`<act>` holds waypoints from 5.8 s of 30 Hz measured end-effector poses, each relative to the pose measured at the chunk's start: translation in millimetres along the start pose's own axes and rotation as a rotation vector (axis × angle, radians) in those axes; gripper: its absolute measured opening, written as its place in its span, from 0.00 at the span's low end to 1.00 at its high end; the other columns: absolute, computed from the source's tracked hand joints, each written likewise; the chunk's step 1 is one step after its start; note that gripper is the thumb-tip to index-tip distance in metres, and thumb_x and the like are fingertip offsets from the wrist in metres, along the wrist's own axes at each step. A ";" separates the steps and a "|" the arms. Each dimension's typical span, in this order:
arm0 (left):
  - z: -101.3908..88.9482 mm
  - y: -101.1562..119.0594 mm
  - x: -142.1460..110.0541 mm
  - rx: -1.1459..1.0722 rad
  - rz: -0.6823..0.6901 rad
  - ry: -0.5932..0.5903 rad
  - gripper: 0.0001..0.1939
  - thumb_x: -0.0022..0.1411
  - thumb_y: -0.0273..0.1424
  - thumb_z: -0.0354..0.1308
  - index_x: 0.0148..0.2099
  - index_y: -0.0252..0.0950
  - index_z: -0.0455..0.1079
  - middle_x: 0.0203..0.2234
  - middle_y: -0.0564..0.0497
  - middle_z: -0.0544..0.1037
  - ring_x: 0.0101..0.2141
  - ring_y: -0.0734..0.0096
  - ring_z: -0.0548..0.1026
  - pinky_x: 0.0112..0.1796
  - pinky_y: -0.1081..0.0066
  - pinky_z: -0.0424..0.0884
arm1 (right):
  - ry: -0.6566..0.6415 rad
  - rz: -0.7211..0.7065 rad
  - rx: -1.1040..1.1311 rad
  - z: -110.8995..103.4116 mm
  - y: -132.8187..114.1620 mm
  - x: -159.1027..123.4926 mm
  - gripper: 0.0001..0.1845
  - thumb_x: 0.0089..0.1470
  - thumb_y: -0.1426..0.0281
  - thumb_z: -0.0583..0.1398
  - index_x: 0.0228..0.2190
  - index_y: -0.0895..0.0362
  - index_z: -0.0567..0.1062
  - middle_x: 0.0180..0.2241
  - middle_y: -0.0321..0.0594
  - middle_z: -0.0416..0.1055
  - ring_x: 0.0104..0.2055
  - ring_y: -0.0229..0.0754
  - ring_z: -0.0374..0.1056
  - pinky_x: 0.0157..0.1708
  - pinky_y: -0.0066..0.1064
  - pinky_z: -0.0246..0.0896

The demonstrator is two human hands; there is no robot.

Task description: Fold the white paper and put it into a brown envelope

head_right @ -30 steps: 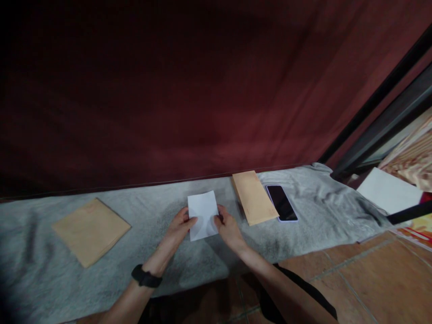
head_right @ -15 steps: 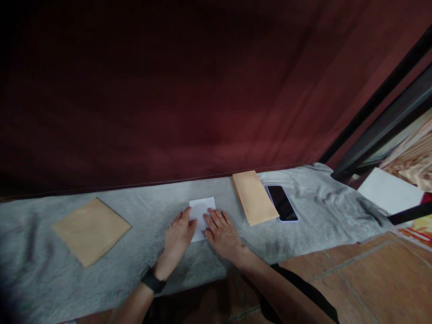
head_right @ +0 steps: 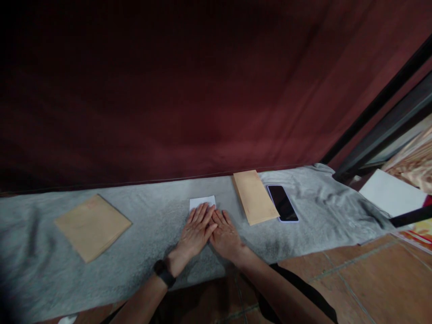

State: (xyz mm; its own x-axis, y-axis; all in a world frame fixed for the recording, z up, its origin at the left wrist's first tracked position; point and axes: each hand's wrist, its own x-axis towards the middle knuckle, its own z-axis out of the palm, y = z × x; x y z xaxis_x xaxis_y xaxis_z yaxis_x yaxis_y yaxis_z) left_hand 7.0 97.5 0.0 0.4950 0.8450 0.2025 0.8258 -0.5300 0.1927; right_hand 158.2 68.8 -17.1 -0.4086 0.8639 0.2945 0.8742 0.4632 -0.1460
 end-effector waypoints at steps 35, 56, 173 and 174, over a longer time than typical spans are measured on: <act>-5.3 -12.0 -6.4 0.185 -0.074 -0.020 0.31 0.72 0.45 0.42 0.70 0.34 0.58 0.68 0.44 0.60 0.68 0.51 0.55 0.67 0.47 0.47 | -0.119 0.016 0.165 -16.1 27.0 -1.0 0.27 0.69 0.65 0.48 0.66 0.58 0.59 0.69 0.45 0.53 0.72 0.48 0.46 0.69 0.52 0.45; -6.7 -27.7 -9.6 0.171 -0.147 -0.061 0.33 0.73 0.47 0.37 0.72 0.38 0.52 0.70 0.44 0.56 0.69 0.57 0.51 0.66 0.45 0.48 | -0.159 0.021 0.081 -14.1 21.0 1.4 0.29 0.69 0.61 0.49 0.67 0.55 0.56 0.69 0.42 0.52 0.71 0.49 0.48 0.69 0.51 0.44; -45.7 2.4 -32.5 -0.062 -0.280 -0.079 0.11 0.69 0.25 0.48 0.42 0.36 0.72 0.34 0.45 0.81 0.34 0.63 0.81 0.33 0.69 0.71 | 0.125 0.303 0.307 3.6 33.7 30.6 0.23 0.68 0.67 0.48 0.58 0.60 0.71 0.59 0.50 0.69 0.63 0.47 0.63 0.64 0.47 0.57; -47.0 0.7 -31.5 -0.096 -0.342 -0.064 0.10 0.68 0.25 0.48 0.41 0.37 0.72 0.31 0.47 0.81 0.32 0.64 0.80 0.31 0.70 0.69 | 0.135 0.303 0.290 3.3 29.7 29.6 0.24 0.68 0.67 0.49 0.59 0.60 0.70 0.60 0.50 0.69 0.64 0.48 0.62 0.64 0.47 0.58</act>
State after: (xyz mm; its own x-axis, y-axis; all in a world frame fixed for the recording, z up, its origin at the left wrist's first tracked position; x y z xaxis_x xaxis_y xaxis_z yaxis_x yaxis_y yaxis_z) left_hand -20.7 67.2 38.8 0.2132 0.9757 0.0504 0.9188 -0.2178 0.3291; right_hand 171.2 108.8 -15.8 -0.0902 0.9447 0.3152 0.8317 0.2456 -0.4980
